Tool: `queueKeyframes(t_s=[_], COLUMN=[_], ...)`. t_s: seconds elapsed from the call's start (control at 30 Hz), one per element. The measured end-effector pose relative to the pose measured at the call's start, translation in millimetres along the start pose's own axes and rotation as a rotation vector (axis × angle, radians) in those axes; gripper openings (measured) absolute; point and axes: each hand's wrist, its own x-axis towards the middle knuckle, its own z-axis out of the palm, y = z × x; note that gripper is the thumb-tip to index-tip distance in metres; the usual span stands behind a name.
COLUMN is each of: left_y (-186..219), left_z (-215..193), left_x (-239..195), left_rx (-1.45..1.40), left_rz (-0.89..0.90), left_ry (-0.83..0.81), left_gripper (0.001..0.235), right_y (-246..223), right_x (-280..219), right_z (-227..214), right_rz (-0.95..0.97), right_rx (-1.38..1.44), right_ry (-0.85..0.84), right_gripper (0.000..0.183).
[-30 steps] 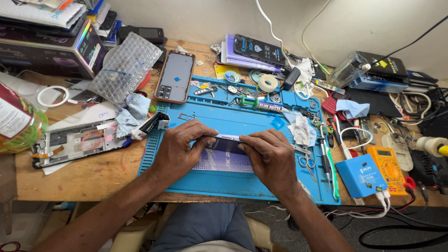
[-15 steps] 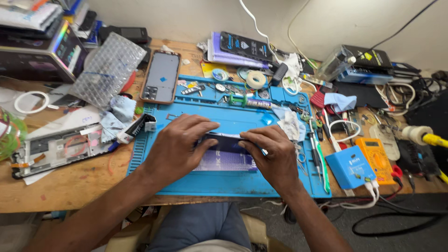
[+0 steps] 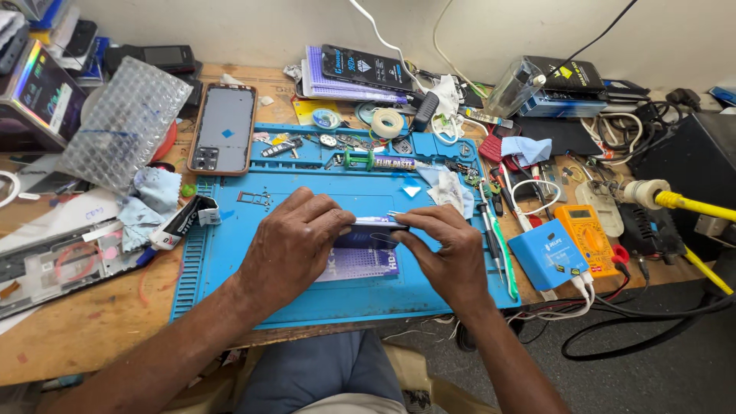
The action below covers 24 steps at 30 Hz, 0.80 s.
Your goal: The person disassembles a smartphone, removes the battery, and applies adhesive to the internal frame. They then reposition the battery and use a screwdriver to secure internal components. The work is performed on a cluttered workbench with various tools and phone parts visible.
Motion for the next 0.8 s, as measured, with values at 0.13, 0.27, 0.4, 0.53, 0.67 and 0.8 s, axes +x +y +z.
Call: queueKeyframes(t_s=[0.13,0.27,0.4,0.53,0.67,0.8], left_y=[3.0,-5.5,-11.8,-21.1,-43.7,-55.6], left_z=[-1.3,-18.6,-33.5,-37.2,-36.8,-31.7], left_x=[-2.2,-13.3,-52.4,-69.8,-64.9,-62.8], left_rx=[0.004,-0.010,0.060,-0.039,-0.024,0.009], left_rz=[-0.033,0.014,-0.067,-0.163,-0.182,-0.191], left_ry=[-0.064,-0.029,-0.157,-0.225,-0.183,-0.269], left_gripper=[0.012,0.022,0.026,0.027,0.056,0.069], right_y=[4.1,9.7,11.1,13.1,11.8,8.8], right_x=[-9.1,-13.3,-36.2,-38.2,-35.2,-34.8], right_z=[-4.6,-5.3,0.0,4.2,0.9,10.4], right_rz=[0.082,-0.037,-0.203,-0.245,-0.140,-0.210], right_rx=[-0.015,0.003,-0.038,-0.158,-0.144,-0.370], right_ry=[-0.012,0.013,-0.044,-0.170,-0.248,-0.335], right_gripper=[0.024,0.023,0.020,0.018,0.024,0.055])
